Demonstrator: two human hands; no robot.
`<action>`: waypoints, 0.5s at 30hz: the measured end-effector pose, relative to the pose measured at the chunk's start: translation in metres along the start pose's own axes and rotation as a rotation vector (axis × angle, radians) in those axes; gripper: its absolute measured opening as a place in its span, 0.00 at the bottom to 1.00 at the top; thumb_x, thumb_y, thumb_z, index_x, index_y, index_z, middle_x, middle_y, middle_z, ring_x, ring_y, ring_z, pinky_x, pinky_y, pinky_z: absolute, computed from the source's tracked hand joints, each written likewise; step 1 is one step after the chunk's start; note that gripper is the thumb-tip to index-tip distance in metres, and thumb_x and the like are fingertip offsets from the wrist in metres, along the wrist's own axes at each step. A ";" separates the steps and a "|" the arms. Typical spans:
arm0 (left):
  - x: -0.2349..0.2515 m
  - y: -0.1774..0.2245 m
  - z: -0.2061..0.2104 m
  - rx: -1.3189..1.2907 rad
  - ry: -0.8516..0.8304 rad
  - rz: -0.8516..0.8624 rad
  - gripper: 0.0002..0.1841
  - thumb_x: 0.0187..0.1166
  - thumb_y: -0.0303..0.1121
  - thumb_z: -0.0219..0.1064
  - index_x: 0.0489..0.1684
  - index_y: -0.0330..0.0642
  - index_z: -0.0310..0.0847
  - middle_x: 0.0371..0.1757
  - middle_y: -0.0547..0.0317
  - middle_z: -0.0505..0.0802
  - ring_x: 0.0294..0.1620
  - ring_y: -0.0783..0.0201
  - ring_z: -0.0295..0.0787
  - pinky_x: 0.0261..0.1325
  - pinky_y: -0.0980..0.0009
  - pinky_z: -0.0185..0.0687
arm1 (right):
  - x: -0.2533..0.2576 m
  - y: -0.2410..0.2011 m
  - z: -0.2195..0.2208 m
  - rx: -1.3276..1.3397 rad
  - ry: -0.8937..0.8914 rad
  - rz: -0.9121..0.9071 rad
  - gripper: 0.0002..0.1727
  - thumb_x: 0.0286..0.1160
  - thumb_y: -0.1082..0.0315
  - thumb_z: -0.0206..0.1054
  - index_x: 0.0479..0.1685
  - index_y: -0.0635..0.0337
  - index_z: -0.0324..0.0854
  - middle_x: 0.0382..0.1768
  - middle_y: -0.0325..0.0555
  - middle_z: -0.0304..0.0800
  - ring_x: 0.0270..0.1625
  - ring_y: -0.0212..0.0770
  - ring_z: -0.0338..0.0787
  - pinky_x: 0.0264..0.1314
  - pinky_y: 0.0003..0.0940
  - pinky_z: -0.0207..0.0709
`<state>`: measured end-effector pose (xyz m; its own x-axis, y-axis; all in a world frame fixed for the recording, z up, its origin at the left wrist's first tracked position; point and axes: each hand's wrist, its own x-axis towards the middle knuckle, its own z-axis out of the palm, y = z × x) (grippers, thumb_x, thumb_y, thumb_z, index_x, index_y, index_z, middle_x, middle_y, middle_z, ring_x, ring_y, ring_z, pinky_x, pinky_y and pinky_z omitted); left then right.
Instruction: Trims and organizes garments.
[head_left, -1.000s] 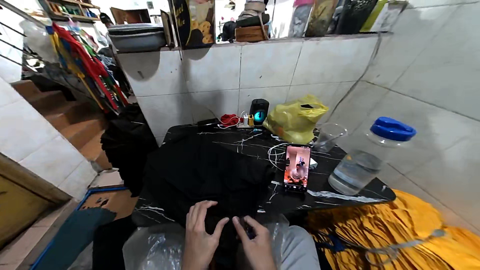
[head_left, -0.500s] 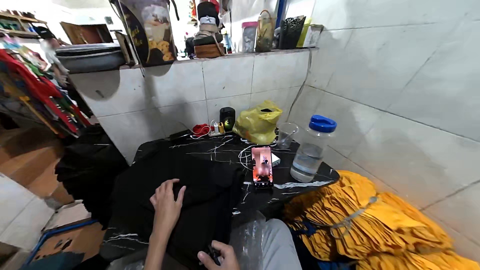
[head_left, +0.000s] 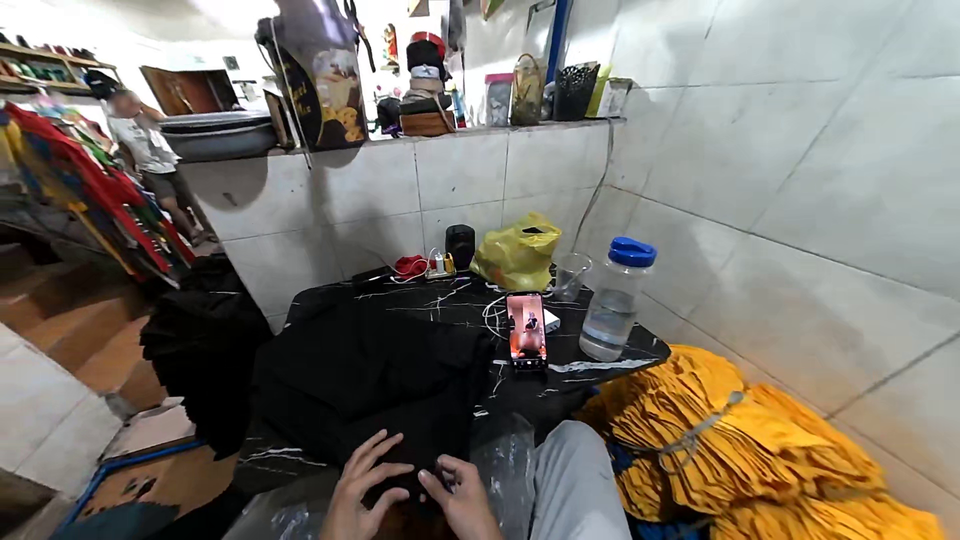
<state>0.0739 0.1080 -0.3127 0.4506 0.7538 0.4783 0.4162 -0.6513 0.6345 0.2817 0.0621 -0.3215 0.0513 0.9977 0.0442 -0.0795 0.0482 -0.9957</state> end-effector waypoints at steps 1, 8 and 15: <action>-0.002 -0.004 0.000 -0.007 0.040 0.019 0.09 0.78 0.45 0.74 0.49 0.60 0.97 0.75 0.65 0.88 0.87 0.56 0.69 0.89 0.53 0.64 | 0.001 -0.001 0.000 -0.027 -0.004 -0.001 0.10 0.78 0.65 0.73 0.34 0.64 0.86 0.30 0.44 0.91 0.34 0.36 0.92 0.44 0.33 0.89; -0.003 -0.004 0.010 -0.040 0.211 0.043 0.06 0.74 0.43 0.77 0.38 0.58 0.98 0.62 0.65 0.95 0.80 0.56 0.79 0.85 0.57 0.71 | -0.005 -0.005 -0.005 -0.134 -0.031 -0.024 0.16 0.84 0.61 0.67 0.31 0.63 0.85 0.28 0.40 0.87 0.31 0.30 0.85 0.40 0.27 0.82; 0.005 0.014 0.005 0.241 0.364 0.043 0.06 0.72 0.47 0.75 0.38 0.65 0.98 0.41 0.71 0.91 0.51 0.68 0.83 0.59 0.65 0.77 | -0.005 -0.012 -0.007 -0.159 -0.034 -0.058 0.13 0.84 0.63 0.67 0.33 0.63 0.85 0.30 0.39 0.90 0.31 0.29 0.87 0.40 0.25 0.83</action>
<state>0.0861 0.1020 -0.3047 0.1820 0.6790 0.7112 0.5951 -0.6519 0.4701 0.2890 0.0559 -0.3104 0.0169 0.9946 0.1020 0.0808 0.1003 -0.9917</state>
